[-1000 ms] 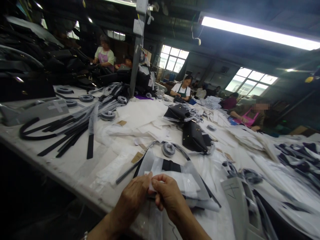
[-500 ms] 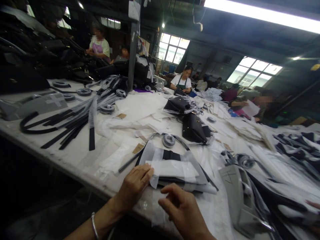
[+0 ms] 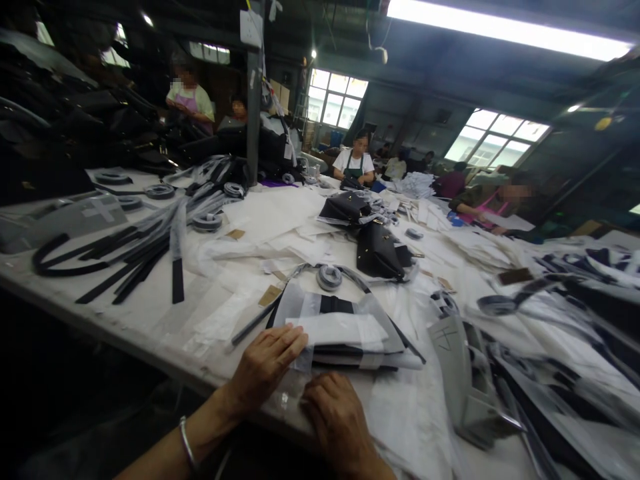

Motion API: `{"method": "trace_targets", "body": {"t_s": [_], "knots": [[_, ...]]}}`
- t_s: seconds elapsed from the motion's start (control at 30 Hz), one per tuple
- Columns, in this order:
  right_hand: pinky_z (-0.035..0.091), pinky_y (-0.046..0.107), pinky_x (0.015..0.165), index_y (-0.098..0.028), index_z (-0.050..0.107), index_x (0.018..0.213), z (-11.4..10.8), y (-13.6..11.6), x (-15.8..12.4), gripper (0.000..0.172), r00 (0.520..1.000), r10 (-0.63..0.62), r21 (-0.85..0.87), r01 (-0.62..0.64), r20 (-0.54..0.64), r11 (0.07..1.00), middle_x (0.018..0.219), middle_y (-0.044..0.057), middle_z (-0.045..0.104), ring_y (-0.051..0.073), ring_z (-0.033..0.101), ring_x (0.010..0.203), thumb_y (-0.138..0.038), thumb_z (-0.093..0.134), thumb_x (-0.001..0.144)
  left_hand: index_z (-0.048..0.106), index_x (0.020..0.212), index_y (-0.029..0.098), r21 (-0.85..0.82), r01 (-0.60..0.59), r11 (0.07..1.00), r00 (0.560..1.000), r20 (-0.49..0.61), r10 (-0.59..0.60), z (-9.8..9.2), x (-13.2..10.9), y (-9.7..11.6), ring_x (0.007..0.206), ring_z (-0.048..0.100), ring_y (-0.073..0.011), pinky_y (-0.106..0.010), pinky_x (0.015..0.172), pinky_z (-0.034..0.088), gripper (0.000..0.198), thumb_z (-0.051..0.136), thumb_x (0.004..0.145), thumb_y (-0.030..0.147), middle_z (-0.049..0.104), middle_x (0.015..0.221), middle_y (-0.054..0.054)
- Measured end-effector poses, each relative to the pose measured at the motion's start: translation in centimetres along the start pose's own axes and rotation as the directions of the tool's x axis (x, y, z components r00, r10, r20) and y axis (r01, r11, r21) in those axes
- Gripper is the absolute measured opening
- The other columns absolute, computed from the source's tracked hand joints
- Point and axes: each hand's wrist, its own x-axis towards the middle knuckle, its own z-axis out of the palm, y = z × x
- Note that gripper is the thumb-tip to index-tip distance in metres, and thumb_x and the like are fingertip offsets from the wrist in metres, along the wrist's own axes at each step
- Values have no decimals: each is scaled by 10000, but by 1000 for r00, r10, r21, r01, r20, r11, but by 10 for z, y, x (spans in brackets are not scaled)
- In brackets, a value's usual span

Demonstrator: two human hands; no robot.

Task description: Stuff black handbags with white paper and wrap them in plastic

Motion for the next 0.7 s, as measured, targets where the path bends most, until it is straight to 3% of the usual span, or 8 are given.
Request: {"method": "trace_targets", "body": {"t_s": [0.17, 0.3, 0.4, 0.47, 0.53, 0.6, 0.7], "knots": [[487, 367, 887, -199, 547, 906, 13, -14, 15, 273, 986, -147, -52, 144, -74, 988, 804, 39, 674, 184, 641, 804, 1, 360, 906, 588, 1292, 185, 43, -24, 999, 999, 22, 23, 2, 3, -4, 1193, 587, -235, -375, 940, 501, 343, 375, 1022, 167, 658, 1264, -87], [529, 334, 765, -211, 515, 868, 25, -26, 14, 265, 983, -171, -73, 166, -72, 983, 667, 22, 599, 172, 577, 612, -13, 339, 859, 580, 1307, 168, 74, -65, 995, 996, 68, 60, 3, 5, -9, 1178, 596, -245, -384, 920, 511, 366, 346, 1026, 179, 656, 1258, -114], [543, 315, 706, -214, 513, 858, 18, -30, 16, 250, 979, -199, -90, 194, -45, 977, 664, 23, 613, 171, 583, 599, -19, 356, 855, 570, 1322, 164, 79, -71, 994, 995, 71, 65, 4, 4, -9, 1185, 591, -250, -383, 913, 511, 382, 329, 1026, 171, 654, 1262, -112], [557, 337, 767, -211, 537, 883, 6, -30, 23, 264, 976, -215, -104, 212, -23, 972, 752, 42, 676, 180, 641, 695, -15, 361, 869, 563, 1333, 168, 85, -69, 994, 995, 76, 62, 4, 2, -7, 1192, 586, -253, -387, 917, 507, 377, 345, 1026, 180, 650, 1269, -116], [541, 406, 924, -213, 556, 900, -6, -29, 33, 262, 978, -206, -140, 200, -31, 970, 976, 82, 728, 214, 680, 947, -19, 380, 893, 571, 1322, 175, 83, -61, 995, 996, 70, 55, 5, 1, -6, 1189, 589, -254, -391, 923, 505, 357, 378, 1022, 189, 652, 1266, -115], [488, 465, 1046, -212, 563, 928, -12, -24, 43, 234, 985, -160, -170, 146, -70, 975, 1184, 110, 693, 245, 623, 1167, -35, 410, 917, 583, 1300, 171, 71, -58, 996, 997, 62, 54, 5, 1, -5, 1180, 597, -257, -398, 925, 508, 334, 409, 1016, 188, 655, 1264, -111], [511, 437, 1047, -173, 554, 1149, -11, -13, 54, 258, 991, -89, -155, 73, -98, 985, 1235, 145, 670, 245, 618, 1200, -69, 430, 948, 590, 1274, 149, 25, -41, 999, 997, 71, 40, 5, 1, -2, 1195, 596, -269, -418, 955, 505, 315, 441, 997, 167, 652, 1278, -113]]}}
